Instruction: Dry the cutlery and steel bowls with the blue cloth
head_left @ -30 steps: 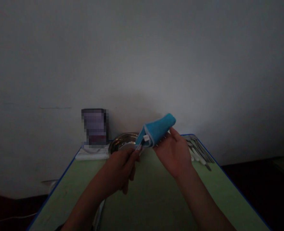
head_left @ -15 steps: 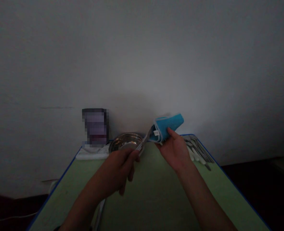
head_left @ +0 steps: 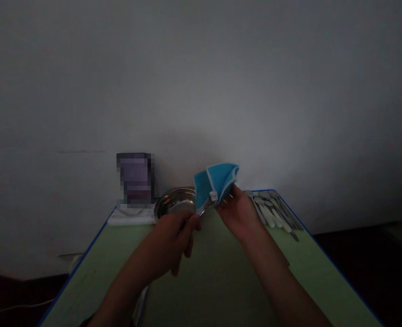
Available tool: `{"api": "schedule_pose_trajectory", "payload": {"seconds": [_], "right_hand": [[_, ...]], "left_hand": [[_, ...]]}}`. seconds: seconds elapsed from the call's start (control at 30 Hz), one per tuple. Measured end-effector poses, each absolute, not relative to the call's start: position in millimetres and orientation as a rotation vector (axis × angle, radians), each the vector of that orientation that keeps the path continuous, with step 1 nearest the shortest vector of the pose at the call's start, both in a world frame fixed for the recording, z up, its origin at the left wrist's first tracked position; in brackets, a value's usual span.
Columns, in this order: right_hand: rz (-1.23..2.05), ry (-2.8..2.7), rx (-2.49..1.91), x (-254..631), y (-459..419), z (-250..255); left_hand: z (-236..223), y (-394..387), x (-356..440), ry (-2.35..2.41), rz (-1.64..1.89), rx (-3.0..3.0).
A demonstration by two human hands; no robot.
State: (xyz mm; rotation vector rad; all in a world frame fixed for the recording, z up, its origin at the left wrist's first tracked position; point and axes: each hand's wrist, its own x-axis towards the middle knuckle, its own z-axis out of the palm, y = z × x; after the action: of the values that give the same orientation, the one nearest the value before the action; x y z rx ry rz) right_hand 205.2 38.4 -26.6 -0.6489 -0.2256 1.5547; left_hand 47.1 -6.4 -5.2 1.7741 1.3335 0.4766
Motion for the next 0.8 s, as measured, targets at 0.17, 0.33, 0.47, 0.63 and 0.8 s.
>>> {"api": "schedule_pose_trajectory", "payload": {"seconds": [0.17, 0.33, 0.47, 0.63, 0.8], "right_hand": [[1.481, -0.347, -0.612, 203.1, 40.9, -37.2], [1.513, -0.400, -0.586, 209.4, 41.1, -34.1], [1.494, -0.386, -0.502, 210.6, 36.3, -23.5], [1.543, -0.221, -0.560, 206.9, 29.3, -19.0], [1.406, -0.293, -0.627, 199.9, 31.5, -27.0]], "left_hand": [[-2.9, -7.0, 46.7, 1.361, 0.497, 1.808], [-0.6, -5.8, 41.7, 1.407, 0.546, 1.853], [-0.8, -6.0, 41.2, 1.426, 0.512, 1.863], [-1.8, -11.5, 50.9, 1.391, 0.474, 1.905], [-3.0, -15.5, 58.0, 1.342, 0.451, 1.927]]}}
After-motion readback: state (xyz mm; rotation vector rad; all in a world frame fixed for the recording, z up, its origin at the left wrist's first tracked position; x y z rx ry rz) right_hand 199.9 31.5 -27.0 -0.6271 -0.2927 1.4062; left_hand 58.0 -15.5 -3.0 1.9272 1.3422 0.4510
